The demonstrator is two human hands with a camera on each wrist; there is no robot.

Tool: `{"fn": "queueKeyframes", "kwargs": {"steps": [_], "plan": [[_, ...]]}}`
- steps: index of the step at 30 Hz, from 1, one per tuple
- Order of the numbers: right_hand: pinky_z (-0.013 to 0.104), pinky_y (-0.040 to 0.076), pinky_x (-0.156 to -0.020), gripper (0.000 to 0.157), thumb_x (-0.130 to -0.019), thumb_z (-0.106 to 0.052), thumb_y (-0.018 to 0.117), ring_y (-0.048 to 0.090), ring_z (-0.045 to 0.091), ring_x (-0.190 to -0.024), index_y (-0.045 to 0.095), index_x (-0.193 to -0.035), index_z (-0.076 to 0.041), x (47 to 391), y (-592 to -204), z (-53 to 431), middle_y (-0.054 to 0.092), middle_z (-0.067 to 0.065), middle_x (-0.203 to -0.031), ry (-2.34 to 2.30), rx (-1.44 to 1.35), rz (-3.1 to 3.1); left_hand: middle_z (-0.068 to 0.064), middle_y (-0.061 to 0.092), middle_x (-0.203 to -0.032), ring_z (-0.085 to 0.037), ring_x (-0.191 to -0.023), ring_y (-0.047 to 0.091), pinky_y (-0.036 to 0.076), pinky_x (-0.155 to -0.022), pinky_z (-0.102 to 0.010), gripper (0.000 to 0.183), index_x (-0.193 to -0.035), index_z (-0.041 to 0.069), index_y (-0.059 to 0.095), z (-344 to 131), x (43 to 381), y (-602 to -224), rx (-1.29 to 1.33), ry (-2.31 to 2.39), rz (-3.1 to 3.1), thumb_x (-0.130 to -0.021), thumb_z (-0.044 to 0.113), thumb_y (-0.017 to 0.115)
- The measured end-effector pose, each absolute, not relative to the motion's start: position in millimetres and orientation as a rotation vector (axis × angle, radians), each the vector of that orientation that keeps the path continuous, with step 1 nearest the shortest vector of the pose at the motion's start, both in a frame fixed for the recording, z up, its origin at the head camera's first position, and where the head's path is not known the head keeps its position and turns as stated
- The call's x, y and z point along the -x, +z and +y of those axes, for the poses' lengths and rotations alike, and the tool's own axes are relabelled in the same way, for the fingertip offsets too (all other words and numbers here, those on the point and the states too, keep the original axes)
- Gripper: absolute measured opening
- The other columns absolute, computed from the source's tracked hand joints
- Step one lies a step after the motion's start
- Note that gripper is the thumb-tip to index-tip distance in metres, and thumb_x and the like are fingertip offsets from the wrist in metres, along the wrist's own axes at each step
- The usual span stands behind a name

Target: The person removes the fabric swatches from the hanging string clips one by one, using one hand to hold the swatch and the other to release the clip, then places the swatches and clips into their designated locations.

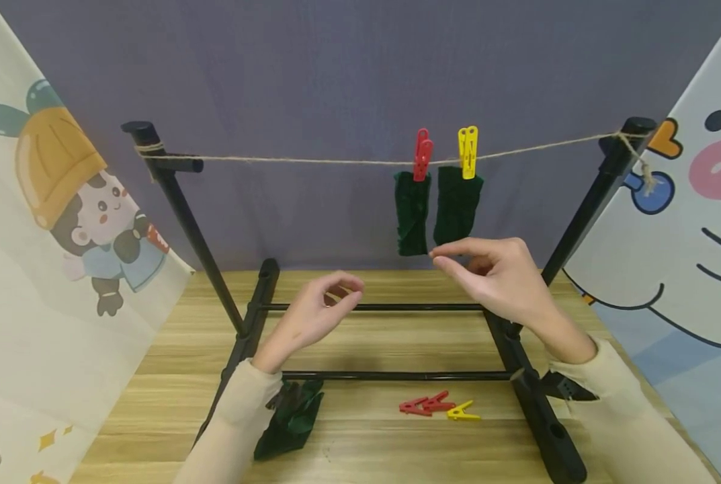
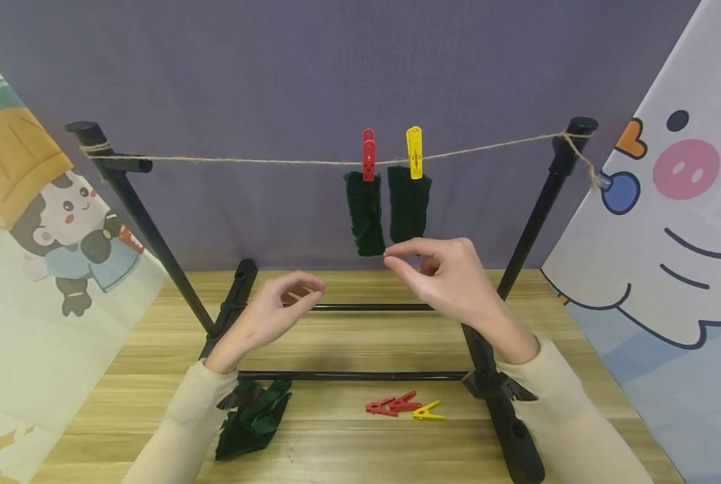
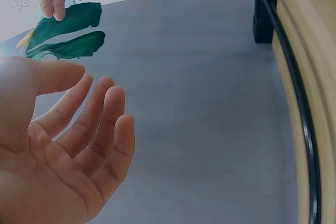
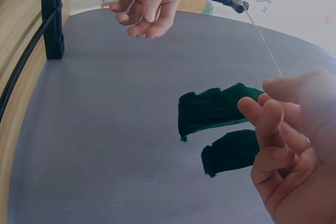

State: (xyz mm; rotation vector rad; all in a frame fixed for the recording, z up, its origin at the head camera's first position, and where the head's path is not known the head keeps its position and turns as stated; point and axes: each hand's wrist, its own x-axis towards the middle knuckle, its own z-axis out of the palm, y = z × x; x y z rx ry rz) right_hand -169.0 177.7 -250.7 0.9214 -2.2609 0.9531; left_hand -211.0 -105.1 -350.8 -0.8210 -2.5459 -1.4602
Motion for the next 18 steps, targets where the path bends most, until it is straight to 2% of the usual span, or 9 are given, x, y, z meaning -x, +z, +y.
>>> {"fn": "queueKeyframes", "kwargs": {"steps": [6, 11, 18], "plan": [[0.021, 0.021, -0.036, 0.018, -0.083, -0.001, 0.073, 0.027, 0.002, -0.035, 0.074, -0.098, -0.011, 169.6, -242.5, 178.6, 0.039, -0.012, -0.044, 0.937, -0.915, -2.227, 0.010, 0.066, -0.103, -0.012, -0.093, 0.061, 0.052, -0.076, -0.035, 0.015, -0.110, 0.028, 0.065, -100.9, 212.6, -337.4, 0.853, -1.445, -2.502, -0.095, 0.029, 0.061], [0.021, 0.021, -0.036, 0.017, -0.083, 0.000, 0.072, 0.028, 0.003, -0.035, 0.074, -0.098, -0.007, 169.6, -235.3, 176.8, 0.041, -0.012, -0.045, 0.930, -0.906, -2.197, 0.007, 0.066, -0.106, -0.007, -0.092, 0.060, 0.052, -0.077, -0.034, 0.017, -0.112, 0.030, 0.064, -96.7, 212.2, -329.3, 0.872, -1.440, -2.492, -0.096, 0.031, 0.060], [0.021, 0.018, -0.035, 0.016, -0.083, 0.000, 0.072, 0.028, 0.004, -0.034, 0.074, -0.097, -0.005, 170.3, -222.1, 171.4, 0.042, -0.010, -0.042, 0.928, -0.887, -2.145, 0.014, 0.064, -0.107, -0.005, -0.092, 0.060, 0.052, -0.074, -0.029, 0.019, -0.114, 0.028, 0.065, -90.3, 215.3, -321.9, 0.897, -1.451, -2.426, -0.096, 0.032, 0.059]]}}
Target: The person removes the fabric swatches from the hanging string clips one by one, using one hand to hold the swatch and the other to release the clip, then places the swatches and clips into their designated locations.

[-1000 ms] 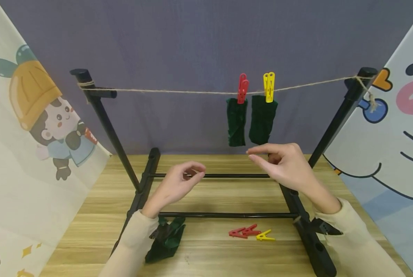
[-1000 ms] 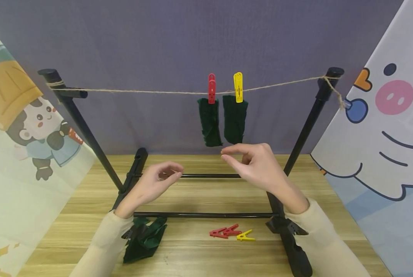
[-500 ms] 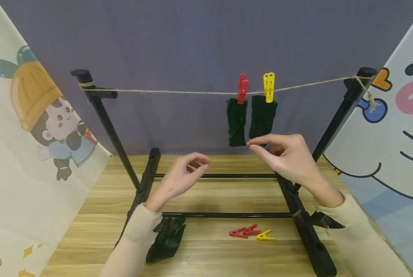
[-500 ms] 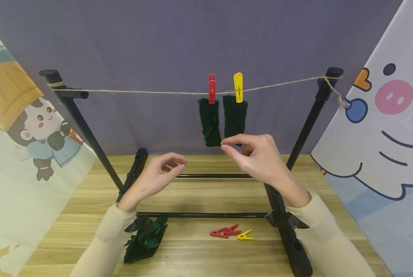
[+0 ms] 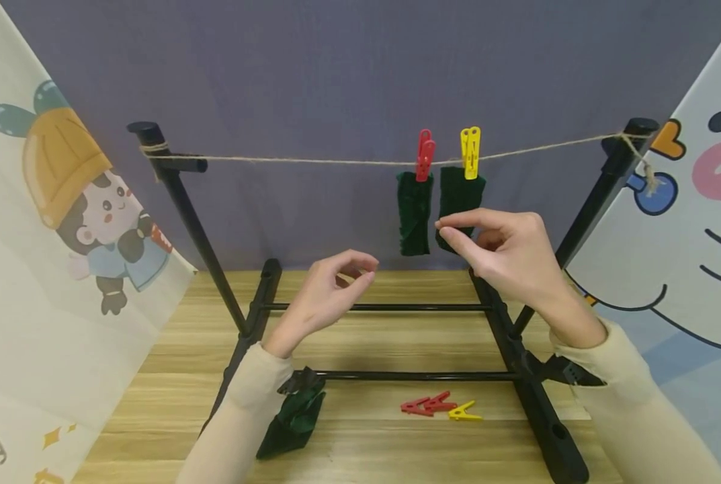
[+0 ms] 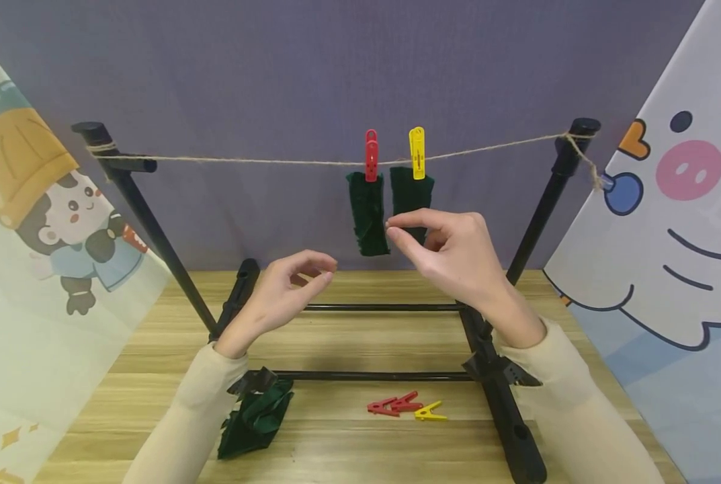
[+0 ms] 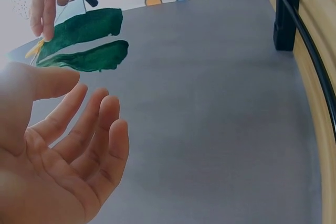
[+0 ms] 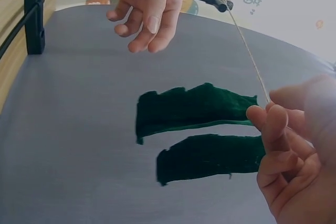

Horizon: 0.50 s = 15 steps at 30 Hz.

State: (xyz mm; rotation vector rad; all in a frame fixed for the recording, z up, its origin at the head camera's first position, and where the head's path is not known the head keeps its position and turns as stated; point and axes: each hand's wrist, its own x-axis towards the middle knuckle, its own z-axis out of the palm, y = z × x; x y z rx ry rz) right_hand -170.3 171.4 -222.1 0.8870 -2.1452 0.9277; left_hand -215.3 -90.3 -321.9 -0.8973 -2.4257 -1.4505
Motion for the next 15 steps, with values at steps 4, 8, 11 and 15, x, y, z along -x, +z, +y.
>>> {"fn": "queueKeyframes", "kwargs": {"steps": [4, 8, 11, 15], "plan": [[0.021, 0.018, -0.034, 0.015, -0.083, -0.001, 0.072, 0.029, 0.003, -0.032, 0.074, -0.098, -0.005, 168.8, -213.3, 168.1, 0.043, -0.009, -0.041, 0.911, -0.861, -2.146, 0.011, 0.065, -0.106, -0.005, -0.090, 0.060, 0.052, -0.073, -0.030, 0.020, -0.114, 0.027, 0.065, -86.9, 216.6, -317.7, 0.906, -1.458, -2.397, -0.096, 0.032, 0.059], [0.022, 0.018, -0.034, 0.015, -0.084, -0.001, 0.072, 0.026, 0.003, -0.033, 0.074, -0.098, -0.004, 168.4, -208.5, 166.2, 0.041, -0.007, -0.041, 0.890, -0.837, -2.153, 0.007, 0.066, -0.106, -0.005, -0.090, 0.061, 0.052, -0.074, -0.031, 0.020, -0.115, 0.025, 0.065, -84.8, 217.3, -314.8, 0.915, -1.459, -2.376, -0.096, 0.031, 0.060], [0.022, 0.018, -0.034, 0.015, -0.084, -0.002, 0.071, 0.025, 0.004, -0.032, 0.074, -0.098, -0.004, 168.5, -206.5, 165.5, 0.040, -0.007, -0.041, 0.893, -0.824, -2.153, 0.008, 0.066, -0.106, -0.007, -0.090, 0.061, 0.052, -0.074, -0.031, 0.020, -0.114, 0.023, 0.065, -83.3, 218.3, -312.9, 0.918, -1.466, -2.356, -0.096, 0.030, 0.059], [0.022, 0.018, -0.034, 0.014, -0.085, -0.003, 0.071, 0.027, 0.004, -0.032, 0.074, -0.099, -0.004, 168.4, -204.2, 163.9, 0.043, -0.005, -0.042, 0.896, -0.795, -2.159, 0.009, 0.066, -0.106, -0.007, -0.090, 0.062, 0.052, -0.075, -0.032, 0.020, -0.114, 0.022, 0.065, -81.1, 220.5, -311.0, 0.910, -1.479, -2.328, -0.096, 0.029, 0.059]]}}
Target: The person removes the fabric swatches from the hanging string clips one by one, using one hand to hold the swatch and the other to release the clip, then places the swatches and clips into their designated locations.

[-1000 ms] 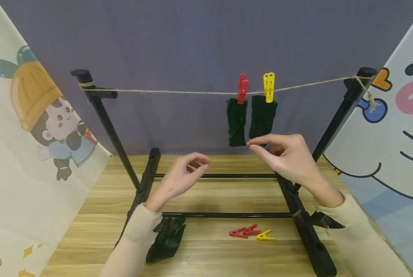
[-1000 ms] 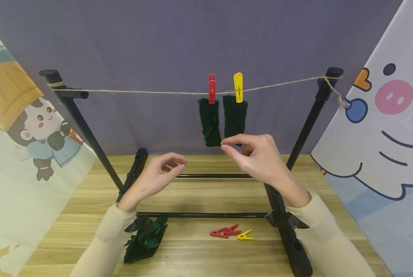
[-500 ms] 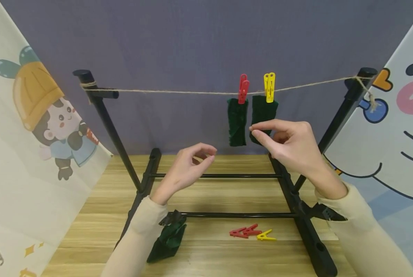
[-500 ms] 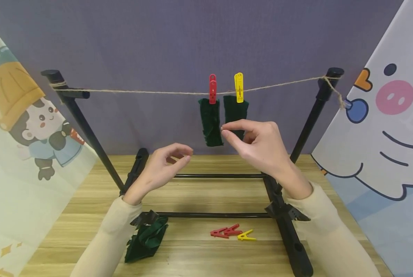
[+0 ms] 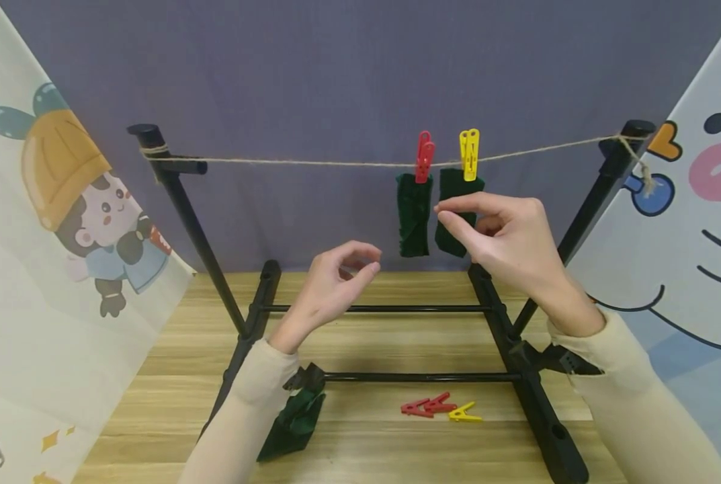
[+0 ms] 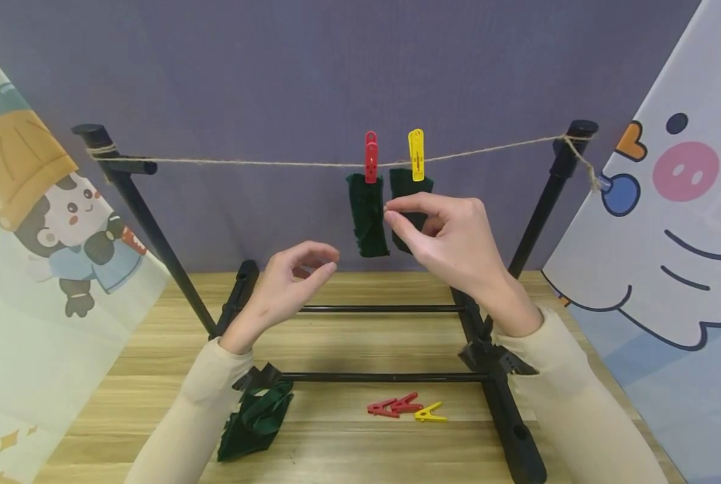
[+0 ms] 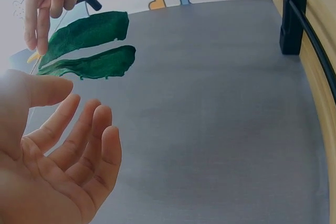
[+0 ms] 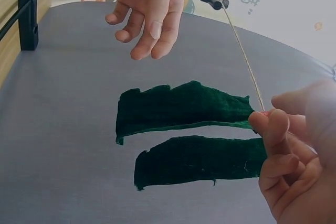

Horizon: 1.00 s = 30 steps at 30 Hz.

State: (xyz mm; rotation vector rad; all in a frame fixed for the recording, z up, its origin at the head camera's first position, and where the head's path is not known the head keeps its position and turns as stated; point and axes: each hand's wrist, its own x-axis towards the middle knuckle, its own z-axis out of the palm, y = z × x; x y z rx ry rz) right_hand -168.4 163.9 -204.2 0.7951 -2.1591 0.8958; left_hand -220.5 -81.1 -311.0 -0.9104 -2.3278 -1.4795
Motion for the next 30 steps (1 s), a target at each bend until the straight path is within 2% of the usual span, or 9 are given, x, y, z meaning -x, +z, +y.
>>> {"fn": "queueKeyframes", "kwargs": {"steps": [7, 11, 15, 19, 23, 26, 30], "plan": [[0.022, 0.020, -0.033, 0.015, -0.087, -0.005, 0.069, 0.033, 0.006, -0.032, 0.074, -0.101, -0.003, 168.4, -198.6, 160.4, 0.048, -0.002, -0.044, 0.911, -0.740, -2.162, 0.011, 0.064, -0.107, -0.009, -0.089, 0.062, 0.052, -0.076, -0.033, 0.021, -0.114, 0.023, 0.065, -75.4, 223.6, -307.0, 0.889, -1.521, -2.268, -0.096, 0.030, 0.060], [0.022, 0.023, -0.034, 0.016, -0.088, -0.007, 0.068, 0.037, 0.007, -0.033, 0.073, -0.102, -0.002, 169.3, -194.5, 157.3, 0.058, -0.001, -0.054, 0.930, -0.721, -2.141, 0.011, 0.064, -0.108, -0.010, -0.090, 0.062, 0.052, -0.076, -0.031, 0.021, -0.115, 0.022, 0.065, -70.2, 224.2, -304.0, 0.893, -1.540, -2.238, -0.095, 0.030, 0.061], [0.022, 0.024, -0.035, 0.018, -0.088, -0.008, 0.068, 0.039, 0.007, -0.034, 0.073, -0.105, -0.002, 170.3, -189.4, 153.0, 0.069, 0.000, -0.073, 0.955, -0.714, -2.095, 0.011, 0.063, -0.109, -0.010, -0.092, 0.062, 0.052, -0.077, -0.031, 0.023, -0.116, 0.023, 0.064, -63.9, 224.0, -300.7, 0.900, -1.560, -2.222, -0.095, 0.031, 0.061], [0.020, 0.026, -0.036, 0.022, -0.088, -0.008, 0.068, 0.042, 0.007, -0.035, 0.071, -0.109, -0.002, 171.9, -183.8, 147.5, 0.072, 0.004, -0.097, 0.992, -0.707, -2.040, 0.009, 0.064, -0.111, -0.010, -0.093, 0.062, 0.052, -0.077, -0.031, 0.024, -0.117, 0.022, 0.064, -58.6, 225.4, -297.6, 0.893, -1.578, -2.208, -0.095, 0.032, 0.061], [0.019, 0.037, -0.039, 0.028, -0.089, -0.008, 0.067, 0.051, 0.009, -0.039, 0.067, -0.116, 0.000, 173.2, -177.7, 141.1, 0.069, 0.005, -0.111, 1.039, -0.701, -2.015, 0.004, 0.064, -0.112, -0.011, -0.093, 0.062, 0.052, -0.078, -0.030, 0.027, -0.119, 0.016, 0.063, -54.4, 225.0, -293.2, 0.888, -1.584, -2.203, -0.095, 0.029, 0.061], [0.019, 0.042, -0.042, 0.032, -0.089, -0.010, 0.067, 0.053, 0.011, -0.040, 0.065, -0.119, 0.000, 173.7, -172.0, 136.4, 0.068, 0.004, -0.115, 1.056, -0.696, -2.023, -0.002, 0.064, -0.113, -0.016, -0.093, 0.062, 0.051, -0.079, -0.032, 0.027, -0.120, 0.009, 0.062, -51.0, 217.6, -283.2, 0.891, -1.596, -2.199, -0.095, 0.021, 0.061], [0.020, 0.042, -0.042, 0.033, -0.091, -0.015, 0.065, 0.055, 0.010, -0.043, 0.064, -0.121, -0.002, 174.0, -164.7, 131.8, 0.067, 0.005, -0.116, 1.067, -0.658, -2.071, -0.011, 0.064, -0.114, -0.023, -0.095, 0.062, 0.051, -0.081, -0.032, 0.027, -0.120, 0.002, 0.061, -47.0, 204.0, -265.7, 0.890, -1.607, -2.201, -0.095, 0.012, 0.061]]}}
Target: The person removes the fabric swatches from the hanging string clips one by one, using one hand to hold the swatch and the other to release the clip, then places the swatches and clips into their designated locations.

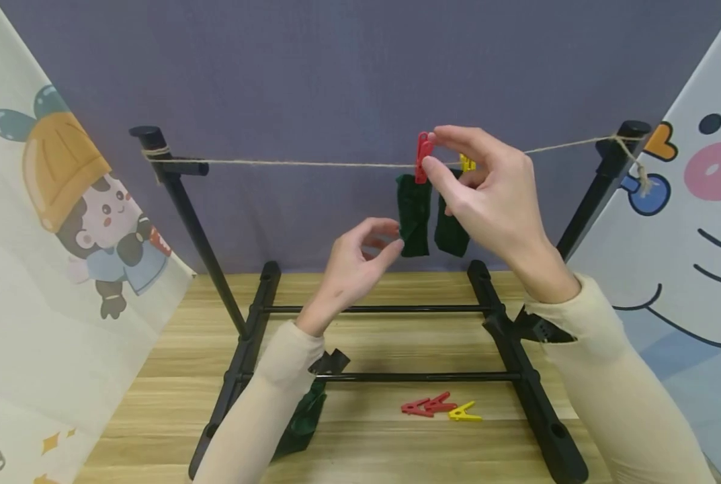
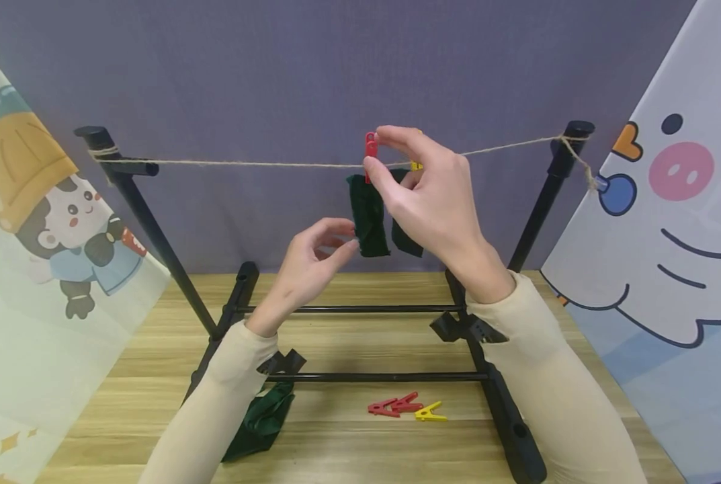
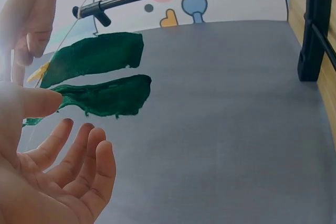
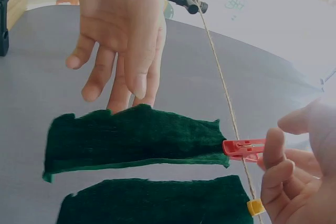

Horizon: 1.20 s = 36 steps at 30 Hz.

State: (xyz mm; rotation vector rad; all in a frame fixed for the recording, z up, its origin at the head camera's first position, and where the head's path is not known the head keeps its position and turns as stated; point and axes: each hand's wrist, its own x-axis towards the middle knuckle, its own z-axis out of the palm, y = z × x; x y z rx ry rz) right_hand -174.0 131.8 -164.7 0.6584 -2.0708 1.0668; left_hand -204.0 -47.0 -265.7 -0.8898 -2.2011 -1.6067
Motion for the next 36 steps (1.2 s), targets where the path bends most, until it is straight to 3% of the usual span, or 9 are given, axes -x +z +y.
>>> {"fn": "queueKeyframes", "kwargs": {"steps": [4, 6, 9, 16, 25, 32, 36], "plan": [[0.021, 0.034, -0.036, 0.032, -0.092, -0.017, 0.063, 0.056, 0.009, -0.044, 0.065, -0.122, -0.004, 174.1, -160.2, 129.4, 0.069, 0.006, -0.110, 1.059, -0.622, -2.138, -0.012, 0.062, -0.116, -0.024, -0.098, 0.061, 0.049, -0.085, -0.032, 0.029, -0.122, 0.001, 0.060, -43.2, 202.4, -258.8, 0.880, -1.627, -2.220, -0.096, 0.013, 0.059], [0.023, 0.029, -0.034, 0.032, -0.092, -0.016, 0.062, 0.056, 0.010, -0.044, 0.065, -0.122, -0.005, 174.4, -159.2, 129.4, 0.068, 0.006, -0.112, 1.057, -0.619, -2.160, -0.007, 0.062, -0.116, -0.021, -0.099, 0.061, 0.048, -0.087, -0.031, 0.029, -0.123, 0.006, 0.060, -41.3, 211.0, -264.6, 0.879, -1.641, -2.217, -0.097, 0.019, 0.058], [0.023, 0.030, -0.033, 0.031, -0.093, -0.017, 0.062, 0.056, 0.011, -0.044, 0.065, -0.121, -0.006, 175.5, -158.4, 130.1, 0.062, 0.005, -0.125, 1.070, -0.632, -2.170, 0.002, 0.062, -0.117, -0.017, -0.100, 0.059, 0.048, -0.086, -0.032, 0.031, -0.124, 0.014, 0.061, -39.2, 226.0, -275.9, 0.873, -1.673, -2.206, -0.097, 0.029, 0.057], [0.022, 0.035, -0.036, 0.029, -0.091, -0.014, 0.064, 0.058, 0.015, -0.045, 0.066, -0.118, -0.003, 178.6, -158.8, 130.9, 0.068, 0.007, -0.114, 1.124, -0.682, -2.110, 0.005, 0.063, -0.116, -0.015, -0.100, 0.059, 0.050, -0.080, -0.035, 0.034, -0.124, 0.020, 0.063, -36.4, 236.1, -284.2, 0.844, -1.740, -2.204, -0.095, 0.037, 0.059], [0.021, 0.049, -0.053, 0.030, -0.086, -0.011, 0.071, 0.063, 0.017, -0.055, 0.067, -0.114, 0.001, 177.0, -160.1, 130.5, 0.070, 0.011, -0.108, 1.146, -0.703, -2.042, 0.004, 0.065, -0.111, -0.011, -0.093, 0.062, 0.053, -0.077, -0.032, 0.030, -0.116, 0.014, 0.068, -31.0, 237.9, -282.6, 0.831, -1.763, -2.140, -0.092, 0.032, 0.064], [0.025, 0.039, -0.050, 0.032, -0.082, -0.013, 0.076, 0.063, 0.013, -0.060, 0.070, -0.111, -0.001, 176.5, -161.0, 135.5, 0.072, 0.009, -0.100, 1.050, -0.668, -2.087, -0.004, 0.067, -0.104, -0.015, -0.092, 0.061, 0.051, -0.081, -0.033, 0.021, -0.110, 0.006, 0.068, -26.4, 229.5, -272.7, 0.831, -1.778, -2.076, -0.094, 0.018, 0.062], [0.024, 0.041, -0.050, 0.032, -0.081, -0.013, 0.078, 0.060, 0.014, -0.055, 0.071, -0.111, -0.002, 177.5, -161.2, 137.4, 0.071, 0.008, -0.097, 1.009, -0.672, -2.110, -0.011, 0.066, -0.103, -0.019, -0.093, 0.060, 0.050, -0.083, -0.034, 0.022, -0.113, 0.000, 0.065, -28.4, 216.7, -261.5, 0.812, -1.788, -2.066, -0.095, 0.011, 0.060]]}}
